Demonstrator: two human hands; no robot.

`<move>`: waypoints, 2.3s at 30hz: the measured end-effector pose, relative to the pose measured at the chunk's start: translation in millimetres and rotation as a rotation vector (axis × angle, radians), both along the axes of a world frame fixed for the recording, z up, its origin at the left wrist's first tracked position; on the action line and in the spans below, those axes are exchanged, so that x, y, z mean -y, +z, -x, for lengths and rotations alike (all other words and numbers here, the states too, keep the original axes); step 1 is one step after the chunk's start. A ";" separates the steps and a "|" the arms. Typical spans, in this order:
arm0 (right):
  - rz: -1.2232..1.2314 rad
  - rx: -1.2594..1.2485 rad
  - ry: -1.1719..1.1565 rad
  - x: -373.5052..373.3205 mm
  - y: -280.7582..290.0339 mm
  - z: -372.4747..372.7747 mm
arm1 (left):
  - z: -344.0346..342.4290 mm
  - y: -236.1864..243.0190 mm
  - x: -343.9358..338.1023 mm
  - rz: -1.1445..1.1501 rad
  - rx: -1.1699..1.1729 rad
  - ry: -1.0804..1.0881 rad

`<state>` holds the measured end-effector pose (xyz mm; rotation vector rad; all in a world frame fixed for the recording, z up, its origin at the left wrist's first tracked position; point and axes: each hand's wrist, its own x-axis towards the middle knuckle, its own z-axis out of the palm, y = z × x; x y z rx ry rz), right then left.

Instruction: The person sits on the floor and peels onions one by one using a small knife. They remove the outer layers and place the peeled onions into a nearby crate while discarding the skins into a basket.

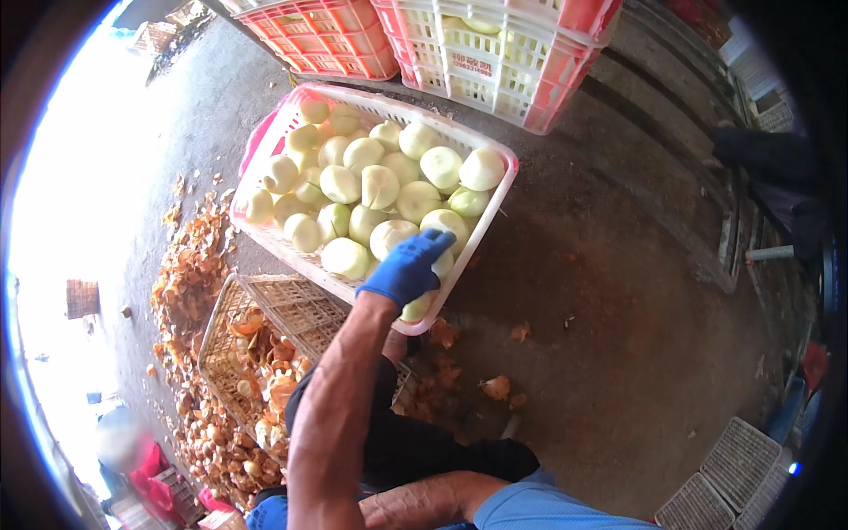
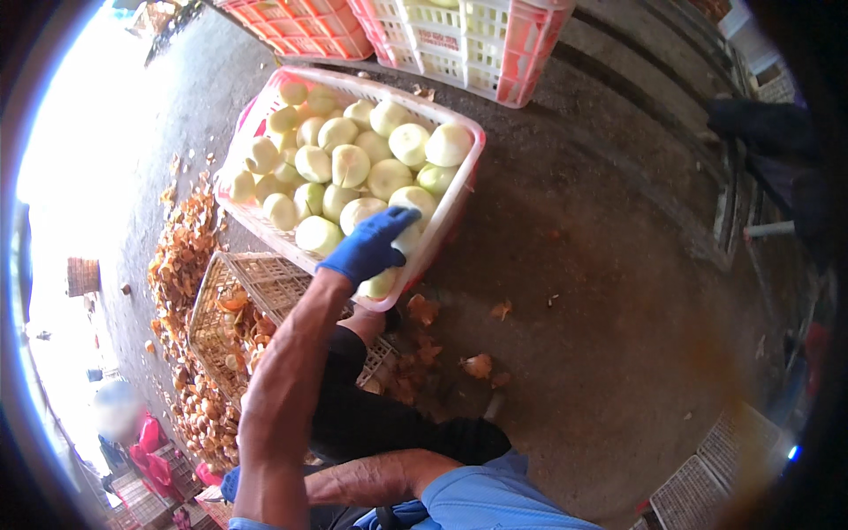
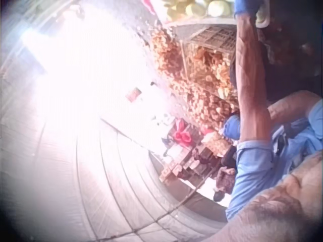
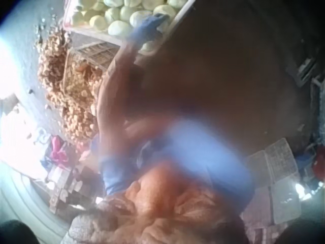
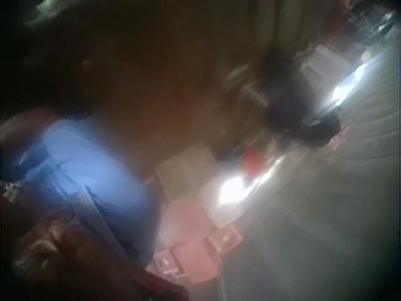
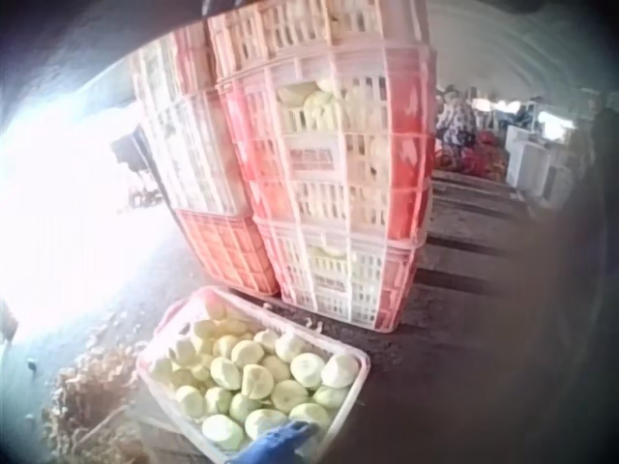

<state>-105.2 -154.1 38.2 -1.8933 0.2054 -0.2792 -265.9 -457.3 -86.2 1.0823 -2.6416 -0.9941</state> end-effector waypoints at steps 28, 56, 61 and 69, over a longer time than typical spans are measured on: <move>0.085 -0.053 0.049 -49.9 -8.6 -8.7 | 5.9 26.4 -65.9 -0.094 0.331 0.934; 0.108 -0.058 -0.030 -44.0 -15.9 -27.7 | -67.5 179.4 -60.5 -0.268 -0.901 0.910; 0.211 -0.150 -0.116 -17.6 -5.6 -27.6 | -202.7 261.0 -152.2 -0.029 -0.619 0.969; 0.344 -0.351 -0.127 3.9 -17.0 -49.5 | -507.0 175.6 -459.5 0.069 -0.478 1.823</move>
